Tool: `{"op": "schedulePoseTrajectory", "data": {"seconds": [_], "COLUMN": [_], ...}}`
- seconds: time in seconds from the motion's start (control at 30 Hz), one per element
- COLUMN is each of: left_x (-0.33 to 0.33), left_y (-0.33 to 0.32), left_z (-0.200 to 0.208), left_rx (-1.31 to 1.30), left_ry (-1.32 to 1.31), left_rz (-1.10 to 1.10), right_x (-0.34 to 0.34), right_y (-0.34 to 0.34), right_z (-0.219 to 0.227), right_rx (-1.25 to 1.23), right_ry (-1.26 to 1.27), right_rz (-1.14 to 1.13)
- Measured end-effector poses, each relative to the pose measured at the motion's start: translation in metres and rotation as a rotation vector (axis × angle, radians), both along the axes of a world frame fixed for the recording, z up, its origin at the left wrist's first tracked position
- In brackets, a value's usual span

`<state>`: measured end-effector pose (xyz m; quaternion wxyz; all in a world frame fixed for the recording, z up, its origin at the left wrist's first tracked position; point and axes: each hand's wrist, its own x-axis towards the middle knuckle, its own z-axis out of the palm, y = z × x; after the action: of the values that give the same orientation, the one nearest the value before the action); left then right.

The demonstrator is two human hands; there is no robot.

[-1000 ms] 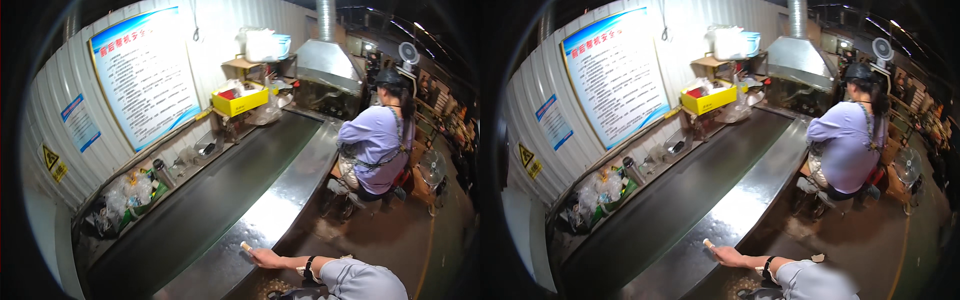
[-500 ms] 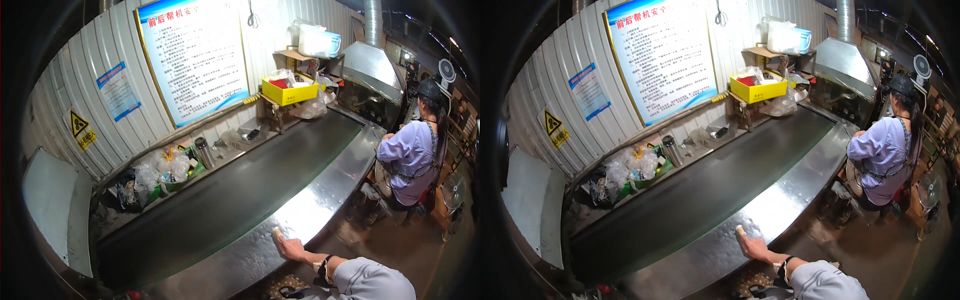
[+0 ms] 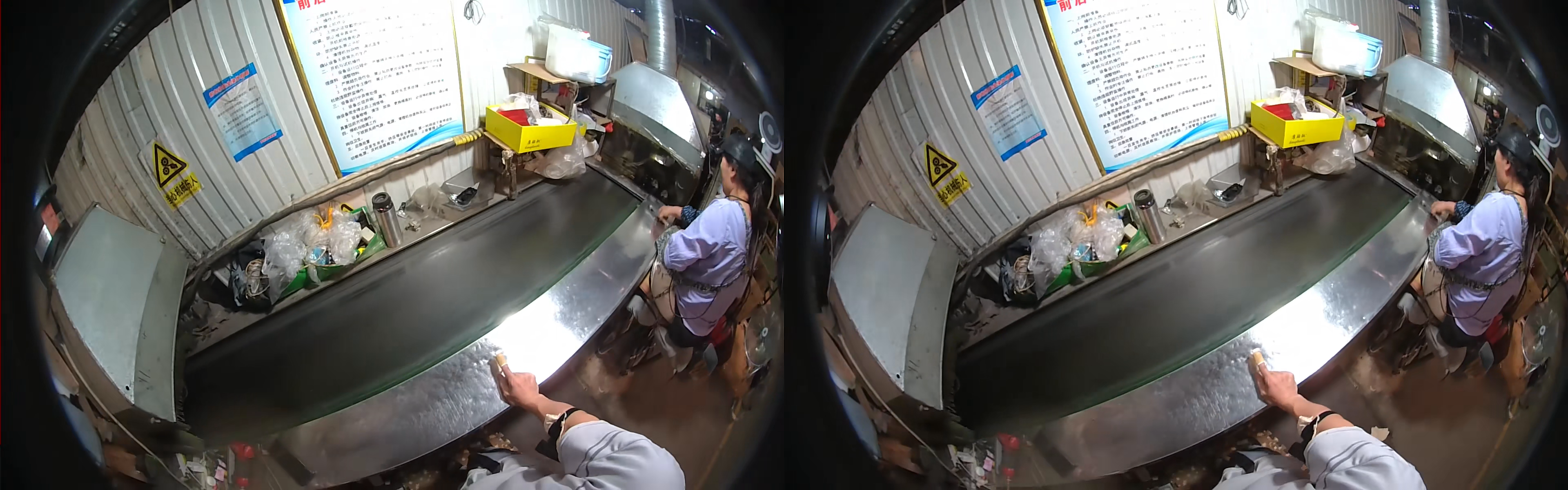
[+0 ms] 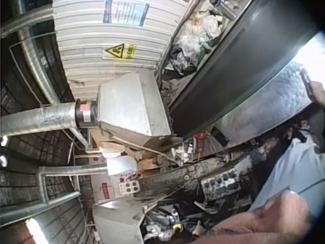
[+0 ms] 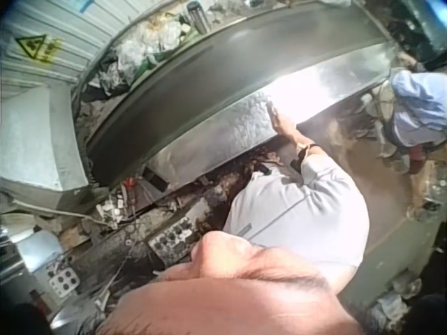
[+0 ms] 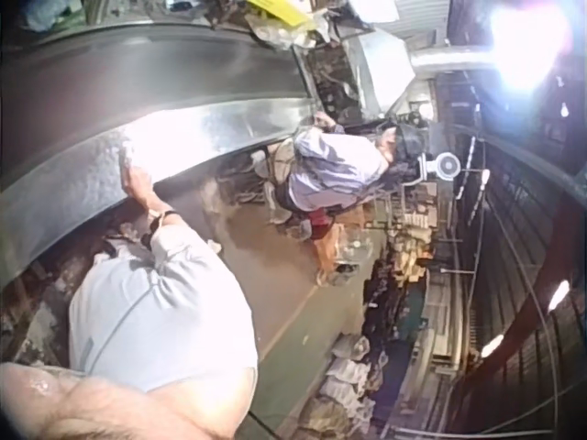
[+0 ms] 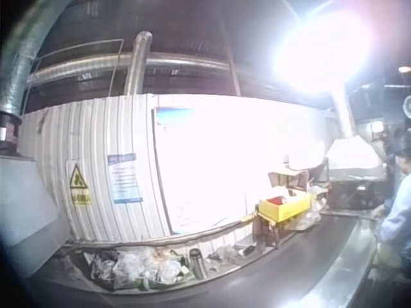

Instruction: Applying adhesive to shoes and processing them through a lasting machine.

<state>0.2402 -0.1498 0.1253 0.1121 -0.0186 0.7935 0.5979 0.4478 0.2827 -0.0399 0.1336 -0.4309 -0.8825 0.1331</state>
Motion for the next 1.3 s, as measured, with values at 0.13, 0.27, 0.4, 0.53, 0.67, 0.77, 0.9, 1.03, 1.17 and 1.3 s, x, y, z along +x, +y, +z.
{"op": "schedulePoseTrajectory", "data": {"seconds": [0.13, 0.27, 0.4, 0.53, 0.67, 0.77, 0.9, 1.03, 1.17, 1.3], "left_x": [0.019, 0.034, 0.047, 0.055, 0.079, 0.094, 0.068, 0.063, 0.053, 0.036], "left_y": [-0.023, -0.037, -0.036, -0.040, -0.067, -0.032, 0.012, 0.114, 0.172, 0.191], "left_z": [0.003, 0.016, 0.018, 0.018, 0.043, 0.071, -0.024, -0.024, -0.020, -0.028], "left_rx": [-0.031, -0.064, -0.091, -0.164, -0.293, -0.373, 0.060, 0.153, 0.268, 0.209], "left_ry": [0.019, 0.065, 0.106, 0.197, 0.340, 0.192, -0.219, -0.520, -0.875, -0.775], "left_rz": [0.046, 0.061, 0.056, 0.026, 0.027, -0.178, -0.255, -0.368, -0.410, -0.447], "right_x": [0.003, -0.004, -0.009, -0.055, -0.113, -0.117, -0.101, -0.036, 0.001, 0.024], "right_y": [0.004, 0.007, 0.005, -0.041, -0.101, -0.126, -0.115, -0.086, -0.029, 0.083], "right_z": [-0.003, 0.009, 0.021, 0.057, 0.099, 0.136, 0.141, 0.157, 0.183, 0.190], "right_rx": [-0.003, -0.117, -0.338, -0.535, -0.941, -1.622, -2.063, -1.659, -1.484, -0.925], "right_ry": [0.016, 0.056, 0.282, 0.433, 0.465, 0.449, 0.843, 0.824, 0.871, 0.973], "right_rz": [0.022, -0.004, -0.054, 0.152, 0.663, 0.484, 0.426, 0.290, 0.046, -0.128]}}
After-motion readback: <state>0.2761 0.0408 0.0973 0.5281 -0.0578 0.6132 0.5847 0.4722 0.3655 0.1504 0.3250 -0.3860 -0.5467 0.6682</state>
